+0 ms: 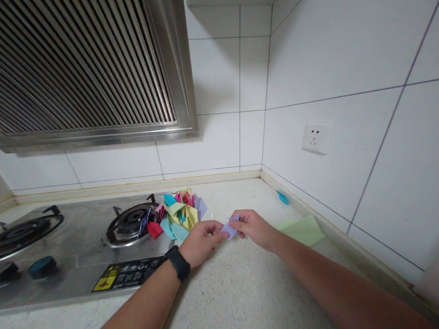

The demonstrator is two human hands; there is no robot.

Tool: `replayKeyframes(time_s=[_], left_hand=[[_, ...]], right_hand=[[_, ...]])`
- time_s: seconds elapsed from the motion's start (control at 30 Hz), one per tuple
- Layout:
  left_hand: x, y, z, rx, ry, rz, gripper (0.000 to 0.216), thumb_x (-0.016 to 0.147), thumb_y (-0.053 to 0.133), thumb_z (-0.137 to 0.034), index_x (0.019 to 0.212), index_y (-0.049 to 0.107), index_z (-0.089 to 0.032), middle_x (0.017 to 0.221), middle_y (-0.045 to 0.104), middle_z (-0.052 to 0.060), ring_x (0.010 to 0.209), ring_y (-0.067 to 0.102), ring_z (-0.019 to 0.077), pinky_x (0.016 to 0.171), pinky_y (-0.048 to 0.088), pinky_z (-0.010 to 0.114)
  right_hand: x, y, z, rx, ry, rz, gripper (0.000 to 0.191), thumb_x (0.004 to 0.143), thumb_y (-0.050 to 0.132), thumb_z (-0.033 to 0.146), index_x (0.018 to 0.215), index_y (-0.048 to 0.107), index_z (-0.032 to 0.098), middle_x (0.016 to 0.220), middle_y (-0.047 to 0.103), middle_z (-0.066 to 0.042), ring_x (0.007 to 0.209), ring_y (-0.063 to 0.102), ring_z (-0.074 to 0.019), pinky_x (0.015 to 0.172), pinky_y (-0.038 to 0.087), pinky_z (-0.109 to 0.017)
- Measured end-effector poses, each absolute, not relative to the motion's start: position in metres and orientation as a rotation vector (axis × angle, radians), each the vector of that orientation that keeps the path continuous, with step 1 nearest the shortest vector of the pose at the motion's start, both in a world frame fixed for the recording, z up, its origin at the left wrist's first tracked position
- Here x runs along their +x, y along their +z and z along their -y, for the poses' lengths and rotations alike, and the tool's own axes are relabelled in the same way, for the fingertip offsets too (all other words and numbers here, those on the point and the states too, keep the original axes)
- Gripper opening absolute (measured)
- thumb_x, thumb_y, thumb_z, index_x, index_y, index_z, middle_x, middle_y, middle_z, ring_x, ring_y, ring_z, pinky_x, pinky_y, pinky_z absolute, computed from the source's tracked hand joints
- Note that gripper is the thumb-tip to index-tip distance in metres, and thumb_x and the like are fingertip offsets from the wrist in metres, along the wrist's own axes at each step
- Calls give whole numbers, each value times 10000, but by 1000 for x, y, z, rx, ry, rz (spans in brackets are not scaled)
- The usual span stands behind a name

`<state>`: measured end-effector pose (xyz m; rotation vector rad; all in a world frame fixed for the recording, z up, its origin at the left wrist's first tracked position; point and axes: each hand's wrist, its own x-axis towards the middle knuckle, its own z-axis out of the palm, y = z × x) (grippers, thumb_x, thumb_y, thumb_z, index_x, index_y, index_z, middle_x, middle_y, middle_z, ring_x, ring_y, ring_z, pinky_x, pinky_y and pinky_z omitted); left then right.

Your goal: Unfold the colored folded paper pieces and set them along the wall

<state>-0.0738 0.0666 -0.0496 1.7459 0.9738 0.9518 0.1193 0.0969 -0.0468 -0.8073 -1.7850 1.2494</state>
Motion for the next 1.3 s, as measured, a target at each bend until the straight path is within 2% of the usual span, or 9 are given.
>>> replayKeyframes(time_s=[0.2,0.43,0.63,0.8,0.93,1.3], left_hand=[[-74,-48,-66,1755,941,-948,299,747,674,-403,816,674,-113,700,583,4,573,427,91,528,344,206],[-75,-52,-69,1787,974,-1031,312,773,630,-426,824,671,-121,661,532,-10,550,400,87,504,319,198],[-71,-56,-71,1719,1035,-1054,370,791,588,-492,862,618,-130,630,467,-37,541,409,98,485,334,200],[-70,-54,-68,1881,976,-1081,342,812,566,-472,733,585,-140,619,483,-30,579,424,104,528,311,208],[-70,-53,-66,1959,983,-1125,325,801,581,-438,661,539,-148,609,460,-36,591,410,106,541,290,214],[-70,-54,-68,1998,975,-1135,267,830,546,-392,757,620,-146,653,550,-9,629,471,129,572,320,226]], right_hand=[[123,-46,-97,-804,1244,1834,308,776,652,448,734,610,146,580,516,28,514,423,-87,493,311,-228],[124,-42,-98,-904,1199,1857,331,772,645,477,777,627,147,534,473,52,471,380,-77,458,271,-223],[127,-43,-103,-857,1122,1833,283,808,601,450,780,591,168,575,446,58,476,388,-76,448,308,-213],[125,-41,-102,-860,1132,1802,302,803,588,459,708,548,175,543,436,62,456,379,-78,441,305,-217],[125,-39,-100,-859,1145,1781,287,808,584,445,725,568,171,551,453,55,467,392,-79,450,307,-217],[124,-38,-99,-803,1204,1698,241,820,582,383,708,564,169,556,455,47,488,402,-87,480,306,-227]])
